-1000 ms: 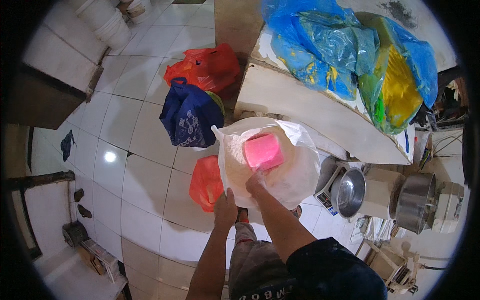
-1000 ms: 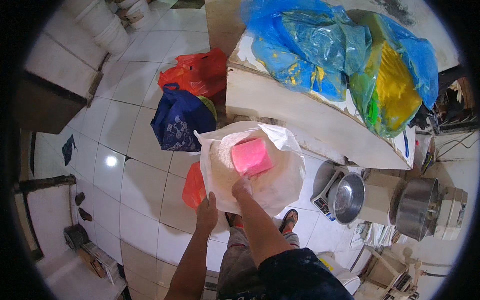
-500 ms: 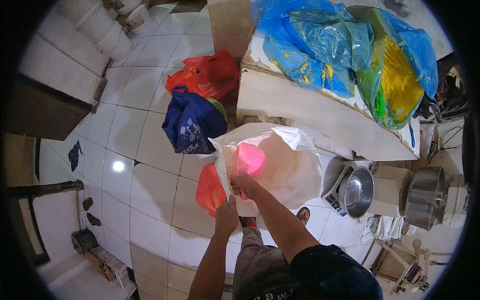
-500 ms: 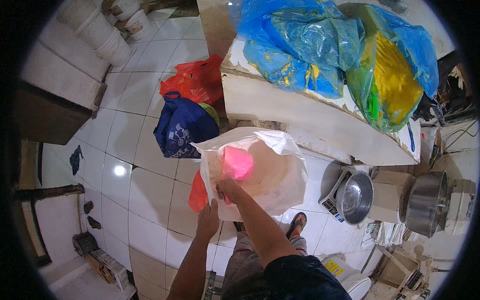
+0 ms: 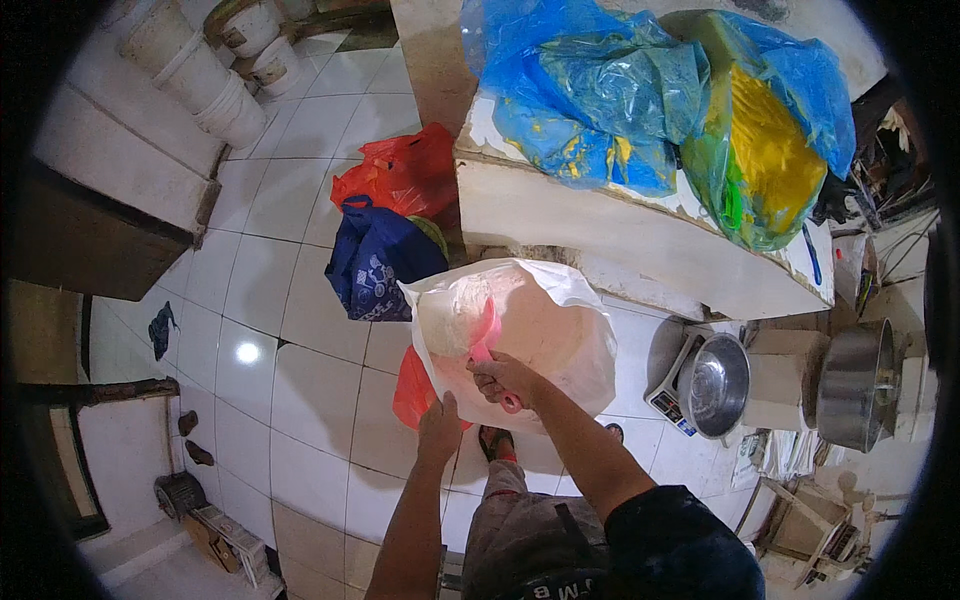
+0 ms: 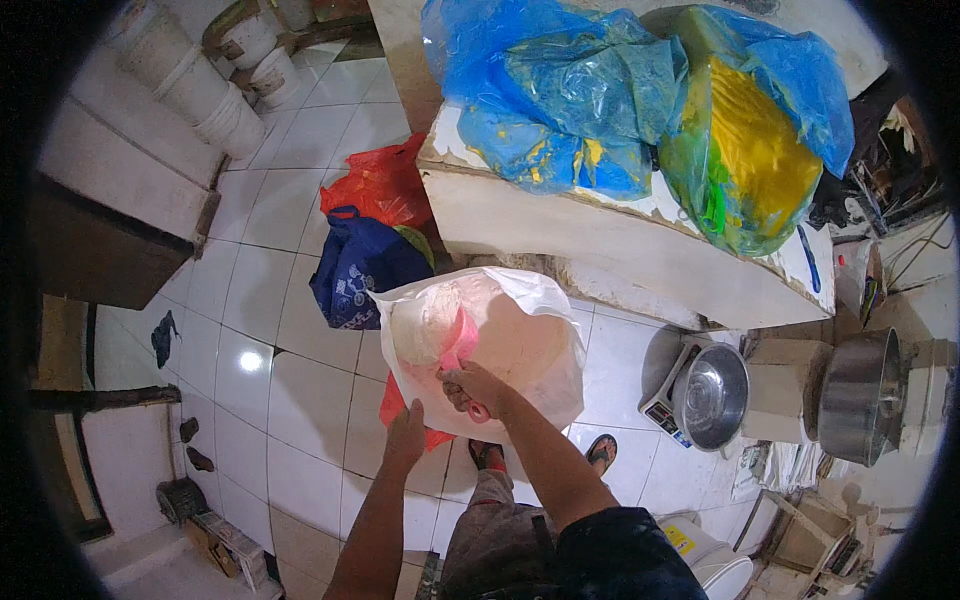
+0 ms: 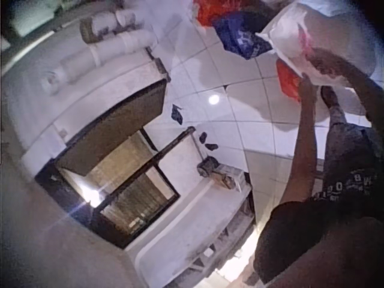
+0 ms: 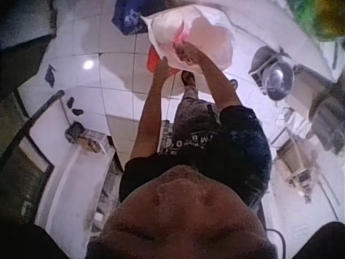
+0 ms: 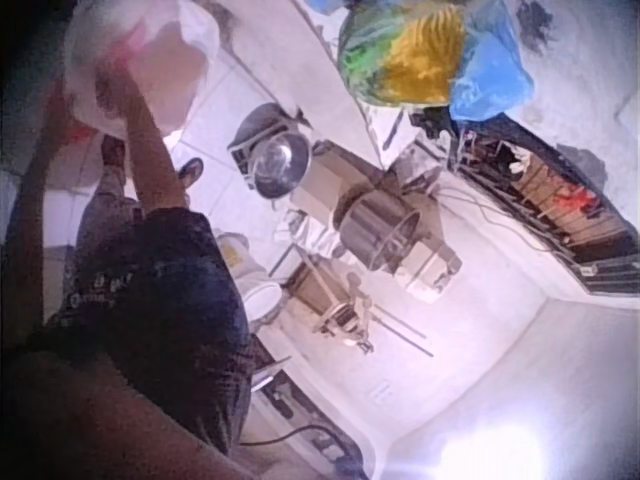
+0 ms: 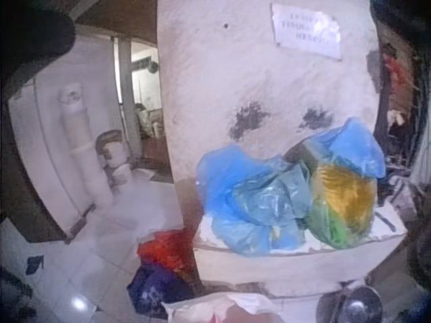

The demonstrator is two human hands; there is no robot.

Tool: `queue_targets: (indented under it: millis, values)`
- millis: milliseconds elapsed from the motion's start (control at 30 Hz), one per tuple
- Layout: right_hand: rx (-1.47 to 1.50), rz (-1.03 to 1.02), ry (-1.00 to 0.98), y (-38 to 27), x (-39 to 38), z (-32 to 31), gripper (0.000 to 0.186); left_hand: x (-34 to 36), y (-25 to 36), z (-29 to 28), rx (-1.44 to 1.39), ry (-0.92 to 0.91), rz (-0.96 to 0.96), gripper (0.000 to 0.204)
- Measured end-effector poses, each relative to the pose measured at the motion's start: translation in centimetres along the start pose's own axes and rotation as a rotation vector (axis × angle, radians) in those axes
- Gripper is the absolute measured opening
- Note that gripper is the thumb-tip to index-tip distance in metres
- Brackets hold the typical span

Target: The person measures flour from a large sack into a metal bowl using a pink scoop, weighing the bowl on a digital scale.

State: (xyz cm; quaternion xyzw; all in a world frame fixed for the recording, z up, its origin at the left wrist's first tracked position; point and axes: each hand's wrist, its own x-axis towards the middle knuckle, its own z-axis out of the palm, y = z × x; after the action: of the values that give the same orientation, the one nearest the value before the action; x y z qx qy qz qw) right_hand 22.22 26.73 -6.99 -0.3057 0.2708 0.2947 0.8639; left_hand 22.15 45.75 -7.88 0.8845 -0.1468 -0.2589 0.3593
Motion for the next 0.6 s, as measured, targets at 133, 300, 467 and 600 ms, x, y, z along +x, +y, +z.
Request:
queue_targets:
  millis: [133,300,467,600]
  values:
    - [0.024,0.002,-0.024,0.1,-2.0,-0.1,0.011,0.0,2.0,-0.6,-0.104,-0.010,-0.128,0.039]
    - [-0.008,0.008,-0.004,0.1,-5.1,0.0,0.009,0.3,3.0,-1.3,-0.250,0.003,-0.302,0.038]
    - [-0.030,-0.002,-0.004,0.3,-8.1,0.2,0.010,0.2,4.8,-1.5,-0.171,0.153,-0.258,0.034]
    - [-0.041,-0.024,-0.029,-0.5,-11.1,1.4,0.011,1.0,5.1,-1.9,-0.179,0.499,-0.168,0.029]
